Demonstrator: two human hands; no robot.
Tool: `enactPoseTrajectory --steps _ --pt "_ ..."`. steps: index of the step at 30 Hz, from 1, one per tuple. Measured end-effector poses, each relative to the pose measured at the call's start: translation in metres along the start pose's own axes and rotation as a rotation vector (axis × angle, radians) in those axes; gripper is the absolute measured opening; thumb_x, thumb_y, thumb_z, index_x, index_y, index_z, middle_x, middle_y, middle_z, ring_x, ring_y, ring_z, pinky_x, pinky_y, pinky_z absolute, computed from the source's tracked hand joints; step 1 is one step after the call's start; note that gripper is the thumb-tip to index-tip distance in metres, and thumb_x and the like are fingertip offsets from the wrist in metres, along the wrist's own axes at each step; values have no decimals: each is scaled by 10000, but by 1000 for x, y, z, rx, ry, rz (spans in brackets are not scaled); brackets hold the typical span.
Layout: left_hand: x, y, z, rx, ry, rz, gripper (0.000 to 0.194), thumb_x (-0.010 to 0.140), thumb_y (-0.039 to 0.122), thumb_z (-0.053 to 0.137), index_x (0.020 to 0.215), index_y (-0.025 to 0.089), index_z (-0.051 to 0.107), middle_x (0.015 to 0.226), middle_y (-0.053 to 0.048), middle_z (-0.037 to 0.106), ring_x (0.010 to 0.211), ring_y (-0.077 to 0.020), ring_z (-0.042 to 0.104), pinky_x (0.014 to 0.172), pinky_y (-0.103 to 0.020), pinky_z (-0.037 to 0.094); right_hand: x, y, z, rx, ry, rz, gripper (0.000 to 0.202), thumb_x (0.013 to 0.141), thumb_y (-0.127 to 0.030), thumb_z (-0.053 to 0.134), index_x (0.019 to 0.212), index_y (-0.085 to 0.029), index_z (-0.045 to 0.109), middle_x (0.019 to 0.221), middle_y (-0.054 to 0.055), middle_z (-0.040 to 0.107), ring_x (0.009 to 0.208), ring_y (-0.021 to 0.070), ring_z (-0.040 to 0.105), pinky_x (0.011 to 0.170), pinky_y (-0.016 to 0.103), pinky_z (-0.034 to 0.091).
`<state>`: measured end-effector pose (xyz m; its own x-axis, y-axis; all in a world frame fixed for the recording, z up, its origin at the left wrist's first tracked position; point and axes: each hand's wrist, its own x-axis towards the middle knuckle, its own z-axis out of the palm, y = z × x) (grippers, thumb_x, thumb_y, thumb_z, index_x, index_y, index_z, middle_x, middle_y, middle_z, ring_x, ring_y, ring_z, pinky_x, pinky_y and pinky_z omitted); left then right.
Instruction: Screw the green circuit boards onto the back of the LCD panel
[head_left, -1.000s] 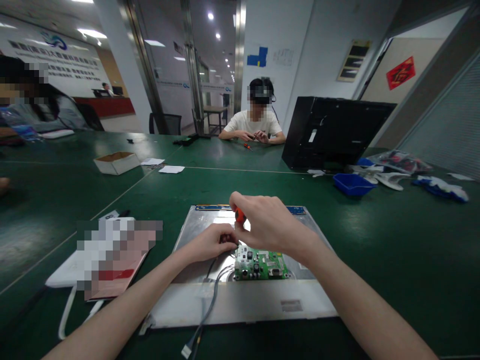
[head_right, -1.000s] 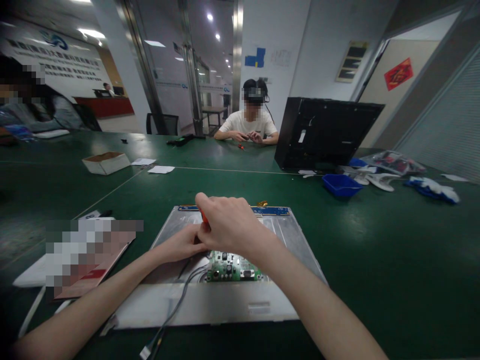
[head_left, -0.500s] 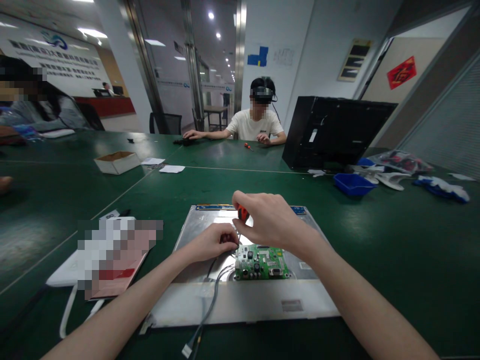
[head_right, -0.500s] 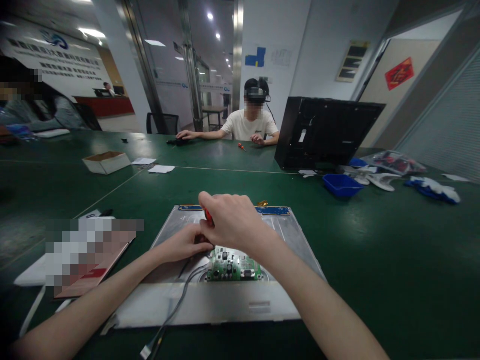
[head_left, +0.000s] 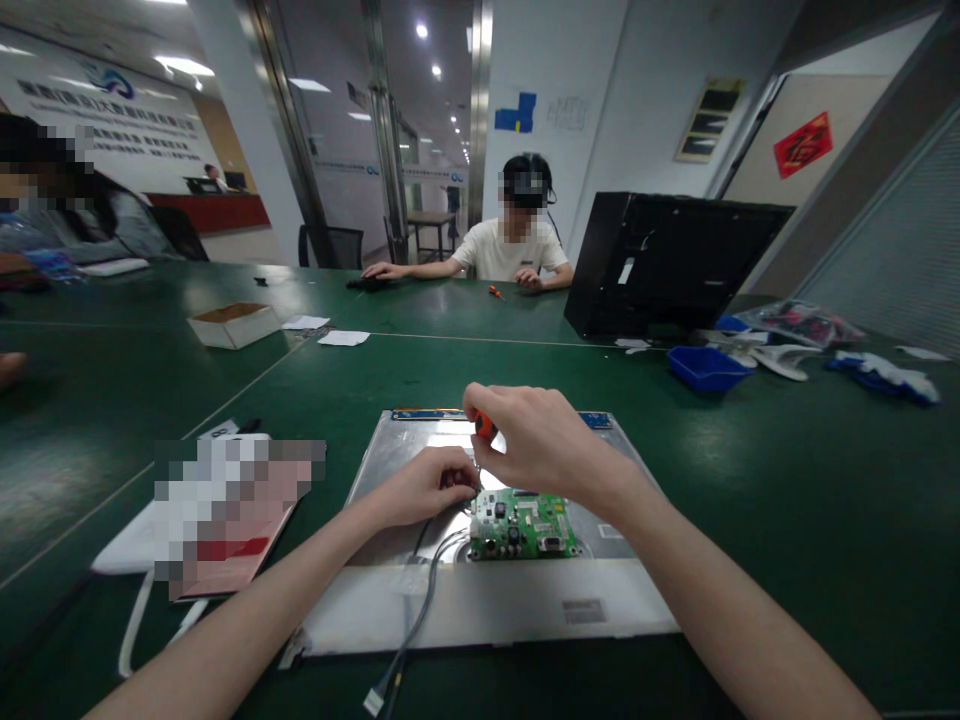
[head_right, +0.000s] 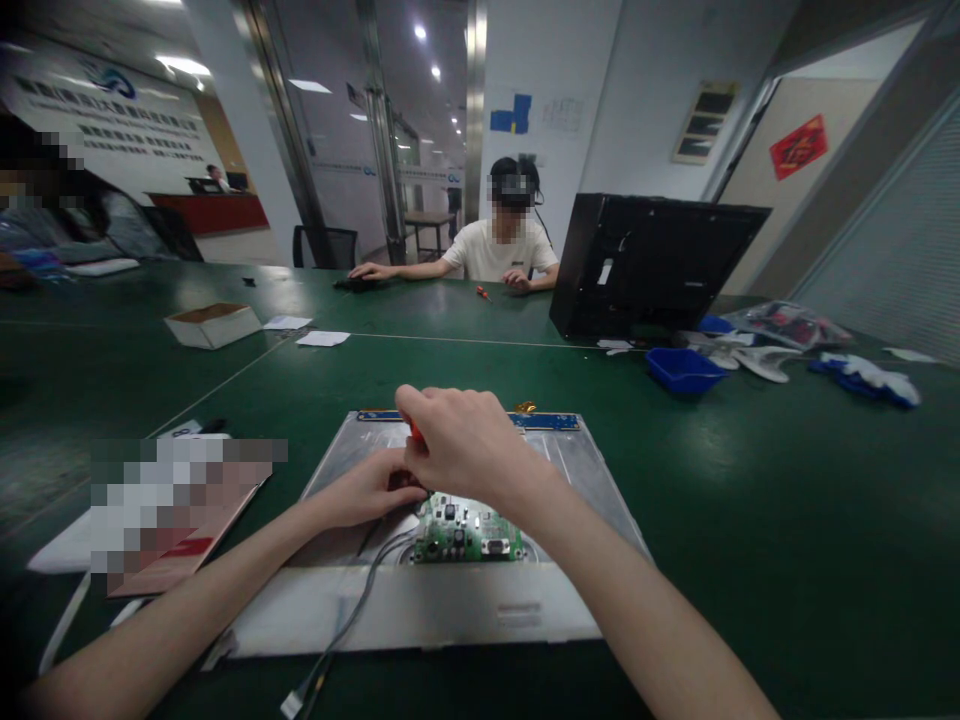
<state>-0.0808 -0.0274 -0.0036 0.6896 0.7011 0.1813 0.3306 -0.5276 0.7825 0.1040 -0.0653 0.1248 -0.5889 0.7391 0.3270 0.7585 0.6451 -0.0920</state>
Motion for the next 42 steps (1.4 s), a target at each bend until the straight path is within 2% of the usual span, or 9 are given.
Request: enactPoseTrajectory --steps 3,7,14,20,23,29,36,42 --pt "0 2 0 7 -4 7 73 821 125 596 860 153 650 795 -12 656 720 -145 584 672 -248 449 0 0 0 -19 -2 5 126 807 -283 543 902 -213 498 795 -14 654 628 115 505 505 267 191" --pt "0 6 -1 4 -29 -5 72 833 125 583 846 148 650 747 -7 637 667 -131 569 624 -231 433 2 3 4 -103 18 40 199 850 -408 538 910 -224 495 750 -13 660 615 131 528 499 269 176" --pt "-1 3 0 57 2 6 48 839 158 584 866 148 623 769 -12 616 679 -136 543 622 -237 422 2 2 4 -57 10 26 165 806 -242 546 958 -220 484 839 -11 677 628 116 542 501 272 180" --pt "-1 6 -1 90 0 13 34 838 159 572 833 155 606 728 -2 593 652 -132 530 607 -235 412 4 3 7 -169 16 65 201 863 -431 529 905 -235 515 735 -2 673 614 144 556 505 278 167" --pt "-1 6 0 98 8 21 35 837 156 569 837 155 604 731 -4 595 648 -133 529 602 -235 411 4 5 7 -116 10 41 143 839 -333 545 935 -236 504 763 -10 673 623 136 553 503 273 175" --pt "-1 4 2 86 4 48 76 850 179 574 892 151 631 828 -34 643 739 -161 576 676 -259 447 1 4 2 30 -39 1 212 755 -207 532 957 -218 470 815 -4 659 657 124 547 515 262 202" --pt "0 4 0 70 -42 29 88 865 172 552 889 151 634 783 -27 630 689 -144 558 641 -246 434 3 4 5 -73 -25 70 190 830 -344 521 976 -227 489 722 -8 632 578 123 495 517 274 152" --pt "0 6 -1 35 -47 10 72 871 180 547 889 152 611 797 -24 615 709 -144 549 646 -247 438 2 5 3 -59 -3 38 176 827 -311 520 981 -231 493 731 -11 636 583 118 486 517 273 161"
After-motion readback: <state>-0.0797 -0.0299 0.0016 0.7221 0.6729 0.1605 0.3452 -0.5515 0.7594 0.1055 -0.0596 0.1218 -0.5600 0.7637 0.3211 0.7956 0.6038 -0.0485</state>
